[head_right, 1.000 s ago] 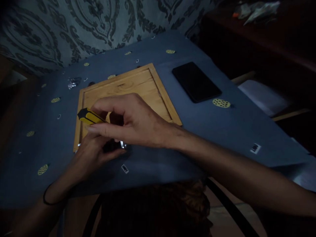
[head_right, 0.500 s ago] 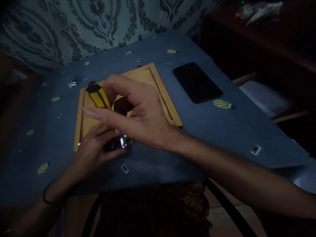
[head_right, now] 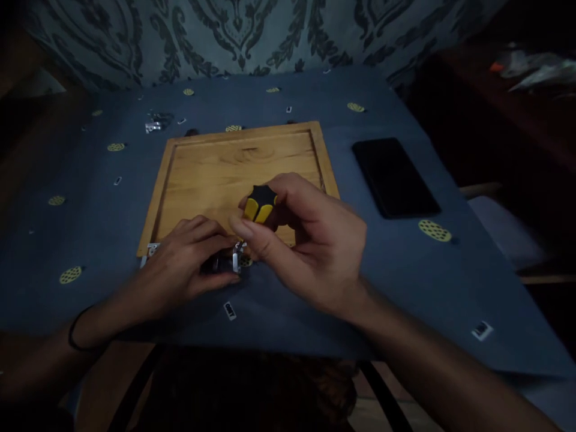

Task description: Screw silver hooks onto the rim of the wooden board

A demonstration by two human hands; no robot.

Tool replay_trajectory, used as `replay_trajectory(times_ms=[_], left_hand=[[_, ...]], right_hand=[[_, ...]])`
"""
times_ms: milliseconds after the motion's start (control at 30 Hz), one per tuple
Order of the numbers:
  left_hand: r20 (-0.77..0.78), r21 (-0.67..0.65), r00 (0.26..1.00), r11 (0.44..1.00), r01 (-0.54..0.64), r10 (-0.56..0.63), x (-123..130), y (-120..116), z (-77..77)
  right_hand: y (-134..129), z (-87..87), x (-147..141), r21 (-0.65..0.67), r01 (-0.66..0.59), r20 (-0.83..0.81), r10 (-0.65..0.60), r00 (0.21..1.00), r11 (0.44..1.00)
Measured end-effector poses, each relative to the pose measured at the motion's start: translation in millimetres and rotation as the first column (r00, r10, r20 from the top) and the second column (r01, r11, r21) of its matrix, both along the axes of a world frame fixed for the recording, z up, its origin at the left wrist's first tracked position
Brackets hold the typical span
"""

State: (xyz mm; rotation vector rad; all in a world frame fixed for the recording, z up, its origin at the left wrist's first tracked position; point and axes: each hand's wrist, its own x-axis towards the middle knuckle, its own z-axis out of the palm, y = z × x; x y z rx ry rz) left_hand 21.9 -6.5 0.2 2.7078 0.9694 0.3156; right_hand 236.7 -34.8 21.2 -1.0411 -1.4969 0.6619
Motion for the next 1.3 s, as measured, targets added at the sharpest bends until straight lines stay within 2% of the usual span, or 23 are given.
replay_trajectory(times_ms=[167,367,633,800,1000,1200,1300], left_hand=[[-0.007,0.009,1.0,1.0,-0.008,0.008,0.6,0.0,-0.9],[0.0,0.013,1.0,1.0,-0.001,0.001,1.6,1.2,-1.2],[-0.057,-0.081,0.998,0.997,-0.013,0.008,3.2,1.2,4.6],[-0.065,-0.095,0.998,0.995,-0.022,0.016,5.6,1.0,5.1],[-0.042,-0.097,0.999,0.995,-0.015,0.011,5.5,0.7,2.4],[-0.017,-0.065,1.0,0.998,0.003,-0.005,4.9,-0.5,0.8],[0.012,-0.045,1.0,0.999,0.003,-0.003,4.4,-0.5,-0.6]], right_hand=[[2.8,-6.1,-1.5,0.067,0.002,0.007,-0.003,1.0,0.998],[1.9,-3.2,0.3,0.113,0.004,0.067,-0.012,0.998,0.994],[4.7,2.3,7.0,0.062,-0.11,0.024,0.108,0.994,0.992],[1.3,7.1,12.7,0.029,-0.258,0.133,0.252,0.958,0.966],[0.8,3.3,10.1,0.138,-0.164,0.164,0.141,0.976,0.977],[0.6,-2.8,13.5,0.113,-0.174,0.162,0.155,0.975,0.978],[-5.4,-2.5,26.5,0.114,-0.08,0.147,0.063,0.987,0.99]])
